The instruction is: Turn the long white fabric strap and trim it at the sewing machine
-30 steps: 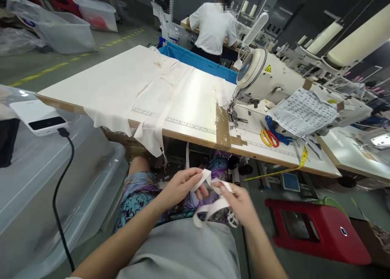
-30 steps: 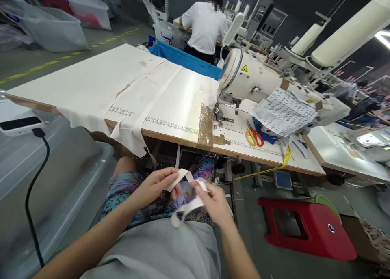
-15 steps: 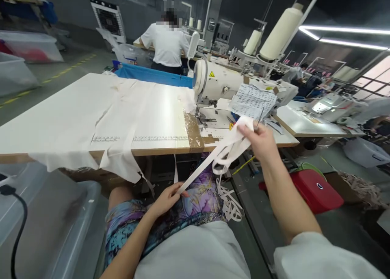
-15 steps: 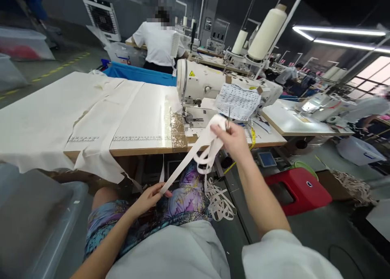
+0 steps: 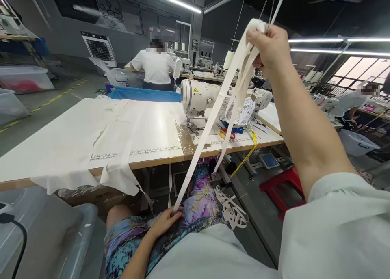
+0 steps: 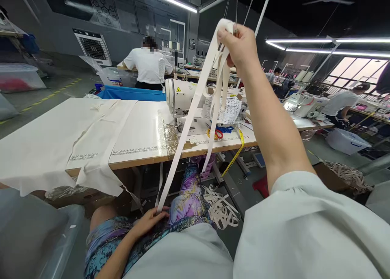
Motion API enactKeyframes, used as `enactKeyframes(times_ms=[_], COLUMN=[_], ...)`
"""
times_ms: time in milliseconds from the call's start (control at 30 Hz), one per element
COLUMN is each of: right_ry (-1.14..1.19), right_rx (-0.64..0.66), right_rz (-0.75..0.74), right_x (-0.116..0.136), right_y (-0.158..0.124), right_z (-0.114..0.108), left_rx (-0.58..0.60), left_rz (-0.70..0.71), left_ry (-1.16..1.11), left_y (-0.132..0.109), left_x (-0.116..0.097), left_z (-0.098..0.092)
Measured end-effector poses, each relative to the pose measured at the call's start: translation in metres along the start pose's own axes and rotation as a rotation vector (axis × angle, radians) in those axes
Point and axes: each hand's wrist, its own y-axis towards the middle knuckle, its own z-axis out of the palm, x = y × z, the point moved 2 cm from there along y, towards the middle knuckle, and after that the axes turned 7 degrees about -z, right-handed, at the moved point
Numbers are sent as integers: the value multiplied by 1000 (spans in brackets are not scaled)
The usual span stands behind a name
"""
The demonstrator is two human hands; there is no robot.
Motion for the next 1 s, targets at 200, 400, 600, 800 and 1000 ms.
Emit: enactKeyframes(times_ms=[200, 400, 600, 800, 1000], right_ry=[-26, -50, -58, -55, -78], right_rx=[36, 64, 76, 75, 348], right_rz=[-118, -207, -217, -210, -38], right_x=[12, 13, 19, 29, 49], right_y=[24, 33, 28, 26, -7], right_z=[4, 5, 14, 22, 33], left_rx=[-6, 20, 51, 8, -337], left_rz=[41, 54, 43, 17, -70], left_ry=[-8, -21, -29, -54, -106], left_y=[0, -6, -9, -5, 7], left_x=[-5, -10, -14, -4, 24], left_z=[1, 1, 0, 3, -23])
